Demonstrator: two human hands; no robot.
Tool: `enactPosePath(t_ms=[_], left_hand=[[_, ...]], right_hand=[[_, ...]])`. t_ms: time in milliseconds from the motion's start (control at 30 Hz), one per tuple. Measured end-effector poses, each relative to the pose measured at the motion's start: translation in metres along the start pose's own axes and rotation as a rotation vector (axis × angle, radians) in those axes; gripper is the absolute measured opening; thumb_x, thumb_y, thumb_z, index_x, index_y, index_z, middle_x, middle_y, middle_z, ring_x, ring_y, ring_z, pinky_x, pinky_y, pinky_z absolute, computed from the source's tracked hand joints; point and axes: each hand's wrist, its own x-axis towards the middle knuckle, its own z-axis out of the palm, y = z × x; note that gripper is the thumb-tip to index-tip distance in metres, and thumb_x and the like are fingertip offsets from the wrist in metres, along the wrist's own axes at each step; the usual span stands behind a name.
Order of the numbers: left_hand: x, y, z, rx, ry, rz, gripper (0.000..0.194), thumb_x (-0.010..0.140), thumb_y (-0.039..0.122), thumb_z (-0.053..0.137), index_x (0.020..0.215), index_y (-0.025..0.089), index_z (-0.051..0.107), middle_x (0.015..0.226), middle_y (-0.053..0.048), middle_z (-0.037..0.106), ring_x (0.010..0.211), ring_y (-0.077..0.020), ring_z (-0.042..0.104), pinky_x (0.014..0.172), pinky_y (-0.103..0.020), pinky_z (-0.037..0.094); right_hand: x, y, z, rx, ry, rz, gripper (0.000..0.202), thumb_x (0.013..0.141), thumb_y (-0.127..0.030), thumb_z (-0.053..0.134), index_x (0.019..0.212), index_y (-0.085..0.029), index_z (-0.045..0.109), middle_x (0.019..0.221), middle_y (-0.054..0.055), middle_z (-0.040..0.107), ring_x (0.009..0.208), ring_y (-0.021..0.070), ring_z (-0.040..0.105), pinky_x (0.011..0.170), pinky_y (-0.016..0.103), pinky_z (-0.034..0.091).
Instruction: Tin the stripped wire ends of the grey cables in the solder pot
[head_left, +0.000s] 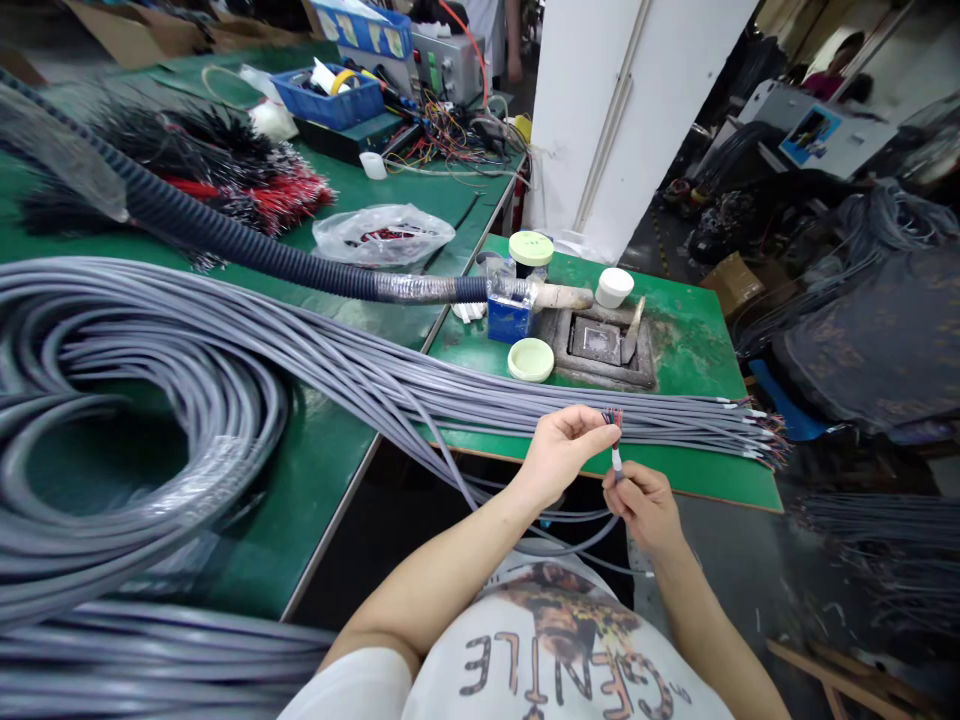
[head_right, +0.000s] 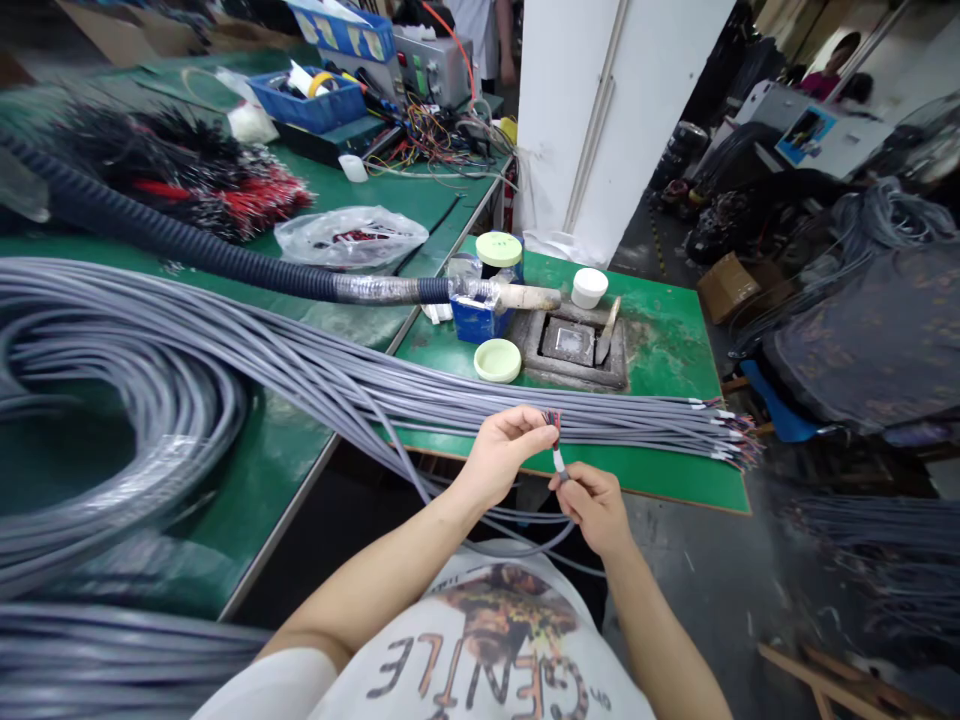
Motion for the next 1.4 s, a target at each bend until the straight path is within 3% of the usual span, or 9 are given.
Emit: enactPosePath(t_ms=[300, 500, 733, 933, 1200, 1400], left_hand=[[-0.001, -0.007, -0.003, 0.063, 0.022, 0.044, 0.023, 0.071, 0.033, 0.075, 0.063, 0.013, 0.068, 0.066, -0.003, 0.068, 0.063, -0.0107, 0.059, 0.065, -0.022, 0.047], [-0.002, -0.008, -0.001, 0.012, 0.031, 0.037, 0.02, 0.071, 0.031, 0.074, 0.07, 0.012, 0.069, 0.069, -0.004, 0.071, 0.061, -0.0105, 0.059, 0.064, -0.023, 0.049], [-0.001, -0.006, -0.004, 0.103, 0.024, 0.065, 0.021, 0.069, 0.031, 0.076, 0.07, 0.012, 0.067, 0.068, -0.002, 0.068, 0.062, -0.0104, 0.06, 0.065, -0.022, 0.048], [0.001, -0.004, -0.005, 0.131, 0.011, 0.039, 0.021, 0.069, 0.031, 0.074, 0.065, 0.012, 0.064, 0.063, -0.002, 0.066, 0.055, -0.0092, 0.056, 0.057, -0.021, 0.046], [0.003, -0.01, -0.001, 0.014, 0.064, 0.02, 0.022, 0.069, 0.031, 0.074, 0.067, 0.012, 0.063, 0.066, -0.003, 0.069, 0.056, -0.0096, 0.06, 0.059, -0.022, 0.05], [0.001, -0.021, 0.0, 0.074, 0.032, 0.068, 0.02, 0.071, 0.031, 0.073, 0.072, 0.013, 0.064, 0.067, -0.001, 0.067, 0.059, -0.01, 0.06, 0.062, -0.023, 0.049]], right_hand=[[0.0, 0.002, 0.0, -0.128, 0.072, -0.054, 0.018, 0.085, -0.032, 0.058, 0.086, -0.017, 0.067, 0.056, -0.003, 0.052, 0.045, 0.0083, 0.043, 0.045, 0.023, 0.033], [-0.001, 0.0, 0.004, -0.167, 0.113, -0.092, 0.014, 0.085, -0.028, 0.059, 0.089, -0.019, 0.069, 0.058, -0.002, 0.056, 0.047, 0.0083, 0.048, 0.046, 0.022, 0.039], [-0.002, -0.004, 0.008, -0.271, 0.204, -0.114, 0.013, 0.084, -0.025, 0.06, 0.088, -0.019, 0.071, 0.063, -0.001, 0.061, 0.049, 0.0091, 0.052, 0.047, 0.022, 0.045], [-0.001, -0.009, 0.012, -0.289, 0.23, -0.14, 0.012, 0.083, -0.026, 0.061, 0.088, -0.02, 0.071, 0.064, -0.001, 0.061, 0.049, 0.009, 0.052, 0.046, 0.022, 0.046], [-0.001, -0.004, 0.011, -0.283, 0.284, -0.164, 0.013, 0.084, -0.026, 0.061, 0.09, -0.019, 0.07, 0.066, 0.0, 0.062, 0.05, 0.0094, 0.053, 0.047, 0.022, 0.047], [0.008, -0.021, 0.016, -0.184, 0.259, -0.199, 0.03, 0.083, -0.027, 0.063, 0.113, -0.021, 0.06, 0.068, -0.002, 0.06, 0.053, 0.0096, 0.053, 0.048, 0.022, 0.046]])
